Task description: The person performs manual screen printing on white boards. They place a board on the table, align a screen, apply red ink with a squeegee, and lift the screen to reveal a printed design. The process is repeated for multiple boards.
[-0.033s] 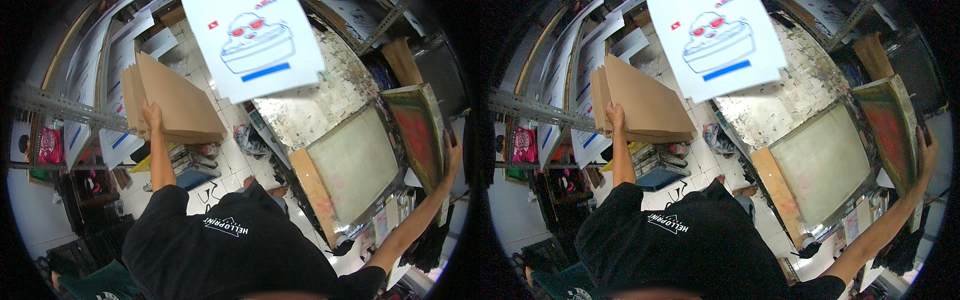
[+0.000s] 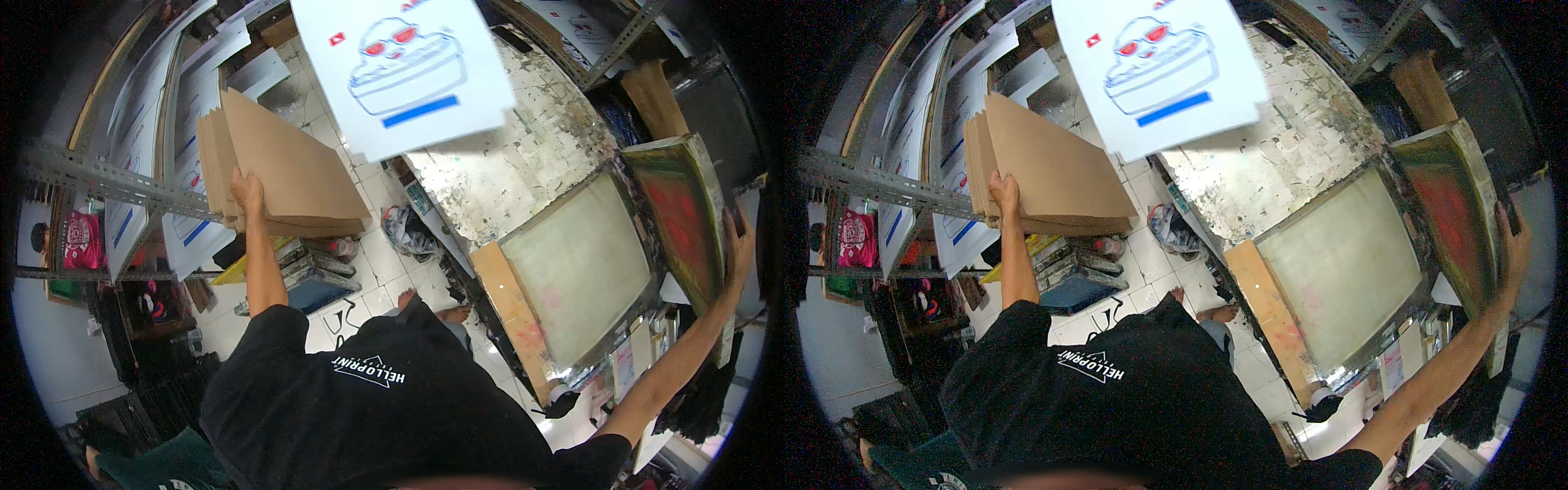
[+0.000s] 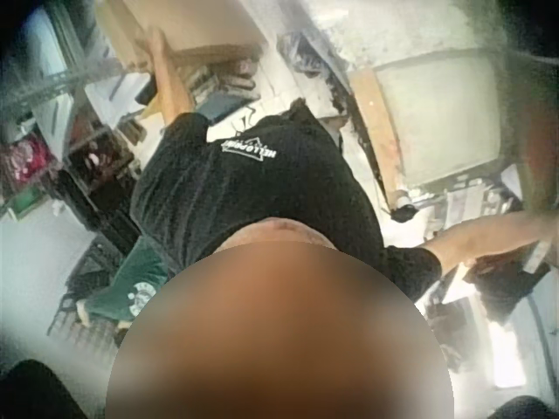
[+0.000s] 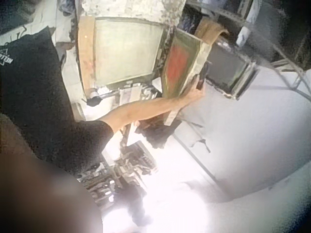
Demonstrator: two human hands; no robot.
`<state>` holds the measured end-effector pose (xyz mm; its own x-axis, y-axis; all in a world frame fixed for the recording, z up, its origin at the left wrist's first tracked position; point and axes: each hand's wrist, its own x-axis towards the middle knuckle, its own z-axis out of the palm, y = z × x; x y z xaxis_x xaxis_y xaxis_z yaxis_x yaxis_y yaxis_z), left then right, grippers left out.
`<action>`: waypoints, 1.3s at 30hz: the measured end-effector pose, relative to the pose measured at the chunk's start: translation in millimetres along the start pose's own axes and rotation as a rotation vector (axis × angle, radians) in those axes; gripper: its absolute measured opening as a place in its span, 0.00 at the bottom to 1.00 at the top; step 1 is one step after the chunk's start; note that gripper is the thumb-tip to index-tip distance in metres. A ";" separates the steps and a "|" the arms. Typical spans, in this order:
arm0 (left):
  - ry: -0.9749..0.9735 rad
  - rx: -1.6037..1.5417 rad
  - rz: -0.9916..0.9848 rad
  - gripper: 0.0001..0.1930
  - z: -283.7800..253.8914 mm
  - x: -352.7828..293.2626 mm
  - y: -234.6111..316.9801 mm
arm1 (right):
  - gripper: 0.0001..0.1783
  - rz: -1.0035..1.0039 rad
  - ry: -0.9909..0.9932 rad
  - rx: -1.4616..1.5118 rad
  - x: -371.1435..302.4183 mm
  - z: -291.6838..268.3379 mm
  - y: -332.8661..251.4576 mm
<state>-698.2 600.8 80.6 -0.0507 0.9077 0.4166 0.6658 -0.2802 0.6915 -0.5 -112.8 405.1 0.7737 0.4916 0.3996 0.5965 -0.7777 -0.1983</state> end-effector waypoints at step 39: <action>-1.000 0.254 1.140 0.24 82.9 -410.0 389.6 | 0.40 0.064 0.094 -0.205 -0.5 -10.0 -51.2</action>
<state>-356.3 145.4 130.2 0.9932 0.1157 0.0124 0.1131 -0.9849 0.1313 -33.5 -77.2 423.9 0.7795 0.4079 0.4754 0.4841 -0.8739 -0.0439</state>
